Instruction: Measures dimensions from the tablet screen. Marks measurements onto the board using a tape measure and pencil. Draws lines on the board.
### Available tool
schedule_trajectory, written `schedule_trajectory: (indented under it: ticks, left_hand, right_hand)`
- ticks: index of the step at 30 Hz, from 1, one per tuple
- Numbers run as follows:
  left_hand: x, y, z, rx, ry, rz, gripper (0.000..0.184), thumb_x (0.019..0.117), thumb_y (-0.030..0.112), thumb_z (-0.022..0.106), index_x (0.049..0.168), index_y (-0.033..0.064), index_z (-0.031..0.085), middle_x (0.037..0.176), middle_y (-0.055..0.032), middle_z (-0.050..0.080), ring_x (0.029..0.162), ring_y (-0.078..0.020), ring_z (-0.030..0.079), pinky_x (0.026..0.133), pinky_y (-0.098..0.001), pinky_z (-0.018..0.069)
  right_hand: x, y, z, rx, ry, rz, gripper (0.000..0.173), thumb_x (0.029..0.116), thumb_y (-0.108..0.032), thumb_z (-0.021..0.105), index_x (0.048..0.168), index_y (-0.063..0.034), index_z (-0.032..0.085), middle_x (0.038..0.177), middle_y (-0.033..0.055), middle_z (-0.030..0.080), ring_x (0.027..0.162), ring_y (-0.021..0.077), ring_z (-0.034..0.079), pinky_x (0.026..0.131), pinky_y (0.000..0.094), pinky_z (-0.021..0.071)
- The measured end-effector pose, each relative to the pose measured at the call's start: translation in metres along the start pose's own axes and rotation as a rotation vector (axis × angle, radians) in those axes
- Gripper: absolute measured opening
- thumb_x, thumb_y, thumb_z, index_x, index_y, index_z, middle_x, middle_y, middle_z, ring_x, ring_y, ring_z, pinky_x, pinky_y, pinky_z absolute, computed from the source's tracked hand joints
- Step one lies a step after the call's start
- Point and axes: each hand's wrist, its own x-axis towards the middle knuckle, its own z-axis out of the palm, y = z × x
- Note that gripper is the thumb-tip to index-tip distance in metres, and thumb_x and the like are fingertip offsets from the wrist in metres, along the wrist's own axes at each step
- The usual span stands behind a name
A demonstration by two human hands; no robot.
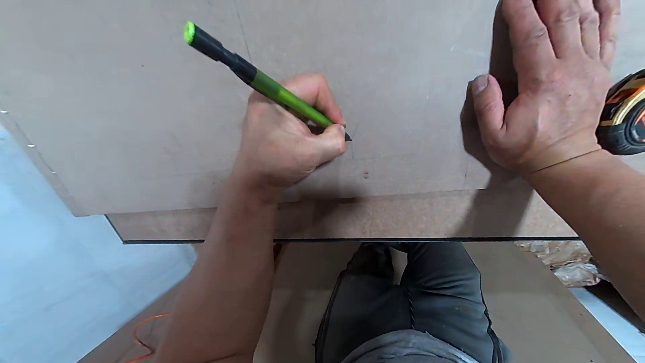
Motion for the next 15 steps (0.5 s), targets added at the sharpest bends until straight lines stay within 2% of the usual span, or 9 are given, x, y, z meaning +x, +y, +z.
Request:
schedule_trajectory:
  ticks: [5,15]
  left_hand:
    - [-0.0001,-0.0004,0.0026,-0.010,0.057,0.002,0.006,0.0859,0.006,0.070,0.090,0.0087,0.066,0.083,0.0020,0.071,0.067,-0.0031,0.064,0.056,-0.0186,0.0526]
    - [-0.0002,-0.0016,0.0065,-0.048,0.115,-0.026,0.009,0.0890,0.005,0.072,0.096,0.0062,0.067,0.081,0.0016,0.071,0.064,-0.0063,0.067,0.055,-0.0230,0.0568]
  right_hand:
    - [0.0003,-0.0008,-0.0011,0.013,0.001,-0.001,0.069,0.1011,-0.059,0.033,0.158,-0.0216,0.043,0.160,0.0110,0.046,0.151,0.0336,0.038,0.125,0.0614,0.0163]
    - [-0.0002,0.0004,-0.0004,0.026,0.015,-0.013,0.068,0.1013,-0.058,0.034,0.157,-0.0205,0.044,0.161,0.0104,0.045,0.150,0.0324,0.038,0.125,0.0603,0.0164]
